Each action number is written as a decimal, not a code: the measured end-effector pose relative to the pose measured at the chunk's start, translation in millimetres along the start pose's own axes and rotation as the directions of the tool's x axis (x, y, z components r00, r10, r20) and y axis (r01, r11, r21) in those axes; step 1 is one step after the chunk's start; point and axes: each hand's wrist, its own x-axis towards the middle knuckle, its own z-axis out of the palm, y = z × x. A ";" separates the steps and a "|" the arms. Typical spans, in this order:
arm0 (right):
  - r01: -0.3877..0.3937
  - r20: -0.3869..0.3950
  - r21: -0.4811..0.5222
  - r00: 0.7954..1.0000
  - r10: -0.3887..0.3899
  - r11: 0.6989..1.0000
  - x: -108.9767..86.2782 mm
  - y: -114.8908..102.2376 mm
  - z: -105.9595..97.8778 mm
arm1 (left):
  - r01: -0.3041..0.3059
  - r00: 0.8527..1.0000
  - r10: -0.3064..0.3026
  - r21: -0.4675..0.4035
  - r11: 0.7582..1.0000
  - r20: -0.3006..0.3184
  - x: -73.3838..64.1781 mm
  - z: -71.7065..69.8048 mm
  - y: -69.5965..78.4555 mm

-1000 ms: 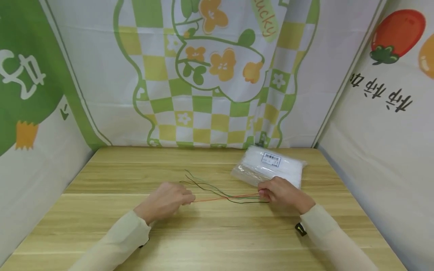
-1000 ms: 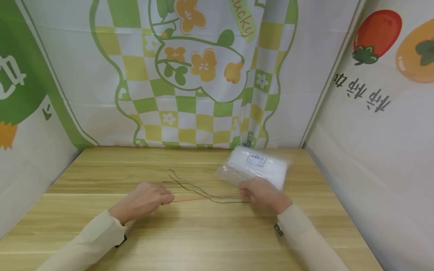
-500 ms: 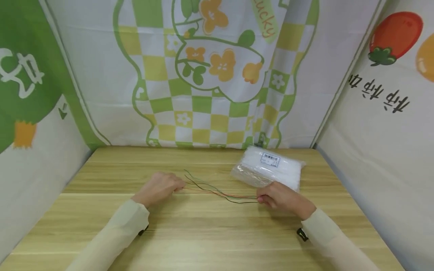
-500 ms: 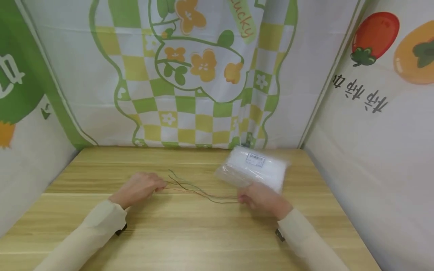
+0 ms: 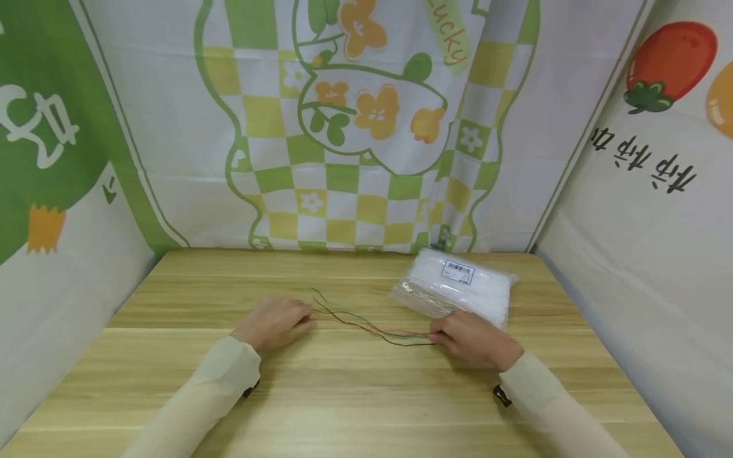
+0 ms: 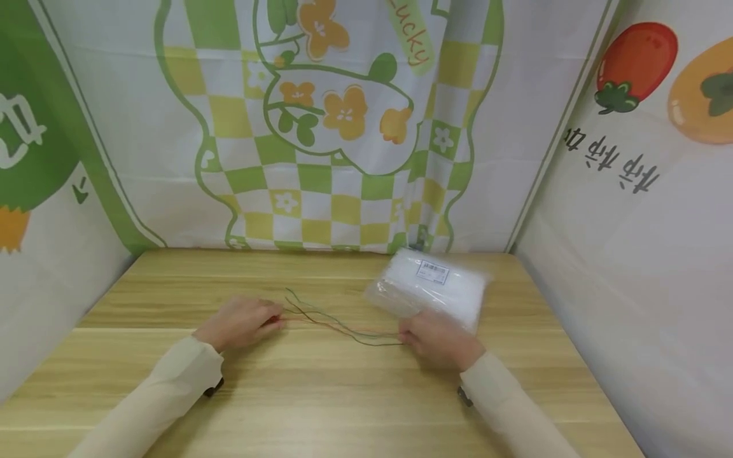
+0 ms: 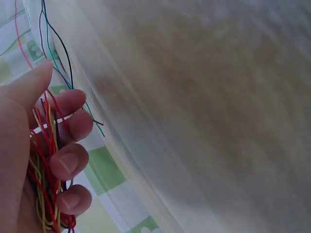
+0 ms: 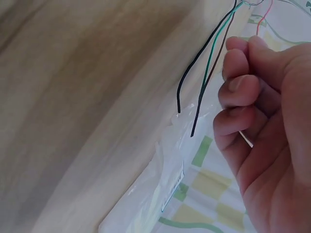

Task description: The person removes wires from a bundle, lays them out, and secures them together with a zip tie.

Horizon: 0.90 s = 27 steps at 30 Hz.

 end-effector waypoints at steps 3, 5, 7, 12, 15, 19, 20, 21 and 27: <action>0.006 0.013 -0.010 1.000 -0.006 1.000 0.5 -0.4 -0.1 | 0.063 0.997 -0.061 -0.057 0.996 0.046 -3.2 -0.4 -4.6; -0.004 0.025 0.001 1.000 0.004 1.000 0.1 -0.8 -1.9 | 0.105 0.994 -0.101 -0.075 0.992 0.052 -5.3 -1.3 -7.8; -0.027 0.032 0.007 0.999 0.026 1.000 -1.0 -1.7 -4.7 | 0.141 0.989 -0.138 -0.087 0.986 0.045 -7.1 -2.1 -10.7; -0.112 0.013 -0.061 0.994 0.113 0.992 -4.5 -3.7 -11.8 | 0.169 0.986 -0.167 -0.152 0.974 0.022 -10.1 -3.5 -12.1; -0.171 -0.017 -0.111 0.985 0.170 0.979 -5.8 -5.3 -16.4 | 0.174 0.985 -0.172 -0.191 0.966 0.026 -10.2 -2.5 -9.2; -0.230 -0.035 -0.147 0.973 0.227 0.962 -6.0 -5.7 -21.2 | 0.173 0.985 -0.172 -0.227 0.958 0.024 -8.0 -2.9 -0.7; -0.242 -0.032 -0.152 0.970 0.240 0.958 -5.9 -5.9 -22.5 | 0.169 0.985 -0.170 -0.235 0.957 0.019 -7.3 -3.6 2.2; -0.243 -0.034 -0.150 0.970 0.241 0.958 -5.5 -6.0 -23.6 | 0.168 0.985 -0.170 -0.244 0.955 0.014 -6.5 -4.6 5.3; -0.194 -0.049 -0.097 0.981 0.190 0.976 1.2 -9.1 -26.6 | 0.171 0.985 -0.172 -0.284 0.943 0.023 -1.9 -11.2 23.6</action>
